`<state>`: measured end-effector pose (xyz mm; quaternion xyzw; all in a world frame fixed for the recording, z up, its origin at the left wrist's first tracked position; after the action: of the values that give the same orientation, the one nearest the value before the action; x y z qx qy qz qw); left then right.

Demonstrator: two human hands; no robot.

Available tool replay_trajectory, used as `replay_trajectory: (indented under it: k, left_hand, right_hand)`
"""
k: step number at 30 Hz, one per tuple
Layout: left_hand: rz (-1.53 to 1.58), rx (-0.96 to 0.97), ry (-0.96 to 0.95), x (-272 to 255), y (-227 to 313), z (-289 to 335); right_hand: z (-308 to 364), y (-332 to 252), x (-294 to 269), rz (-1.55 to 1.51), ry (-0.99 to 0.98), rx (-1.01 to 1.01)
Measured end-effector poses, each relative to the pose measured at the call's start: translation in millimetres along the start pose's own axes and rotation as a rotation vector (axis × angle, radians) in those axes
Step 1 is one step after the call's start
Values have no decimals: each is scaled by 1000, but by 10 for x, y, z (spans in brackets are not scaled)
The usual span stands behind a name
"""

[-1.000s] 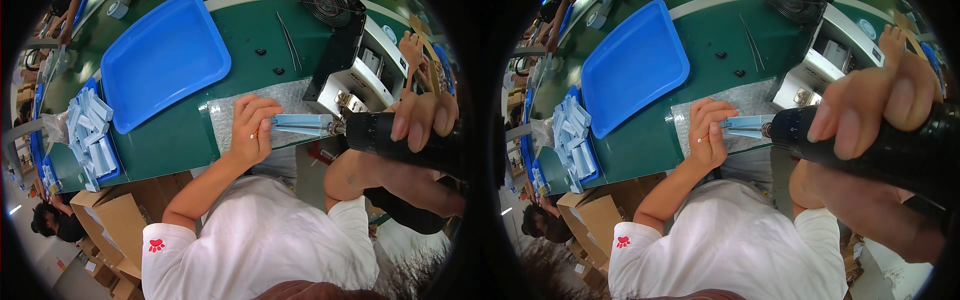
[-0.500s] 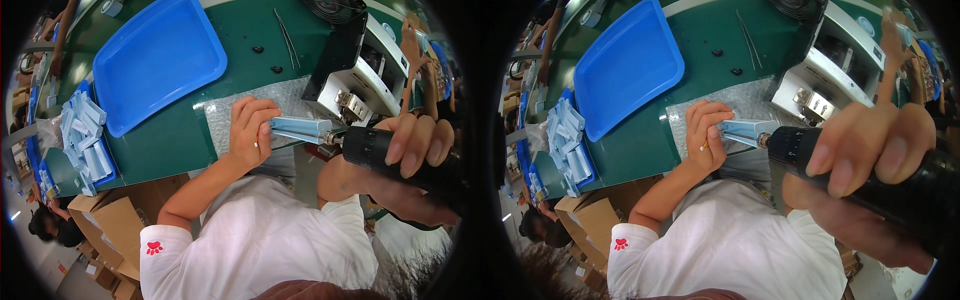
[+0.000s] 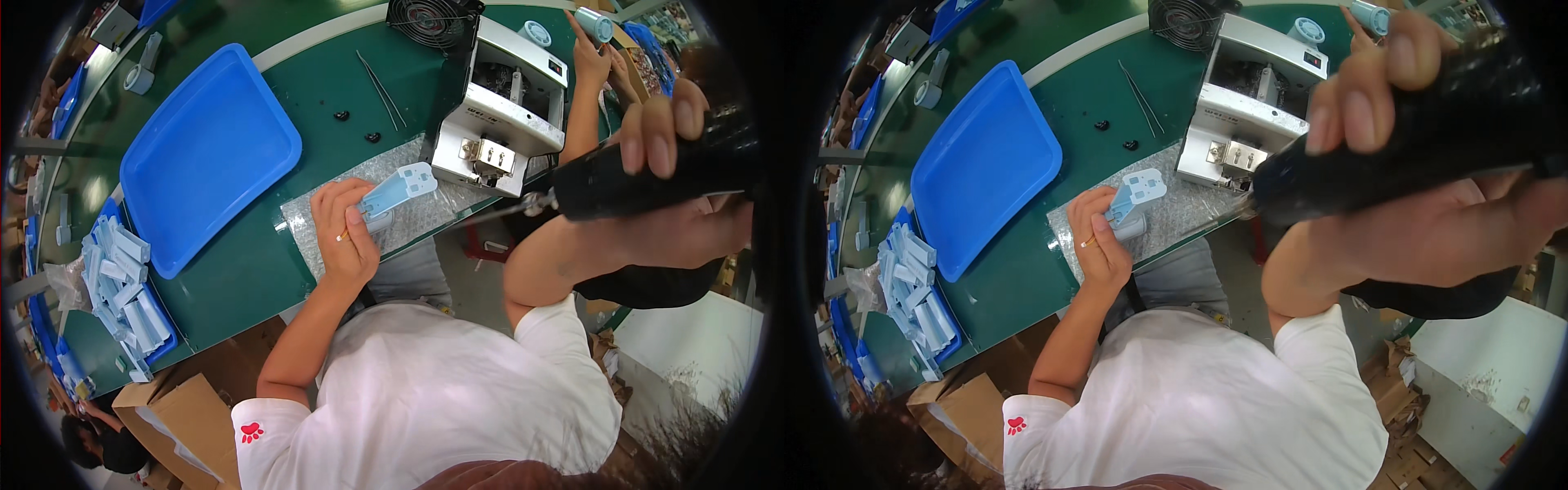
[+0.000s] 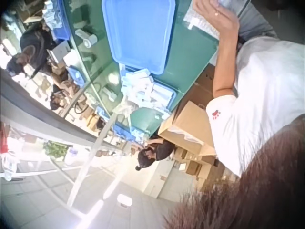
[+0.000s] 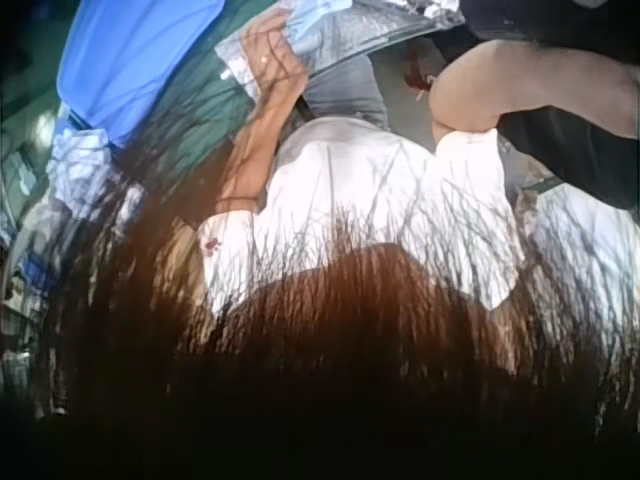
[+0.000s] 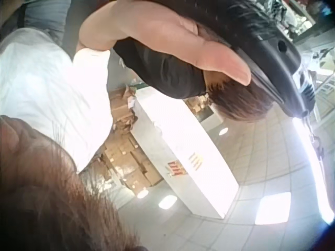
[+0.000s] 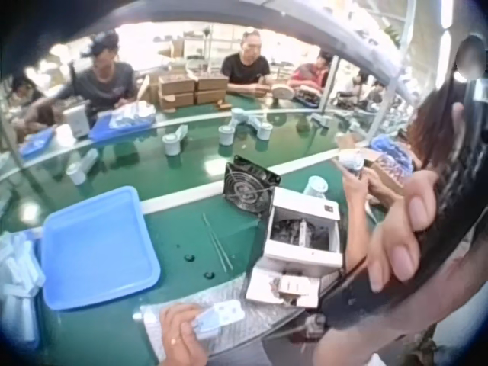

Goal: The person uses a handheld electric screwdriver to drive screws into light blue plastic components. They pick up each component from a blue tray, secure it with the tool, and place the finished unit onto the green workbench.

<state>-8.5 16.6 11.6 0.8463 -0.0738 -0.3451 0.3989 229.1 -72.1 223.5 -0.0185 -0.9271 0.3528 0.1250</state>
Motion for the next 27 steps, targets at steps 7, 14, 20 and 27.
replay_trajectory:
  k: [7,14,20,27]
  left_hand:
    - [10,5,-40,22,16,-6]
    - [37,-20,-67,47,-13,38]
    - [76,8,-85,37,-41,61]
    - [65,-9,-61,7,-33,76]
  right_hand:
    - [-11,211,-3,777,295,-18]
    - [73,305,-179,381,175,20]
    - [311,252,-25,37,43,-14]
    - [294,479,136,-4,31,-64]
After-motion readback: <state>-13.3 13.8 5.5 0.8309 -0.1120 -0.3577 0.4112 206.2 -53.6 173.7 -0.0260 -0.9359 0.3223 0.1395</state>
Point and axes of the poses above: each hand's wrist, its own z-axis away from the middle knuckle, its own x-axis out of the palm, y = z × x, the point moved 1 cm from there along -z, towards the middle knuckle, and after that the axes turned 15 degrees about -y, right-handed, at the moved point
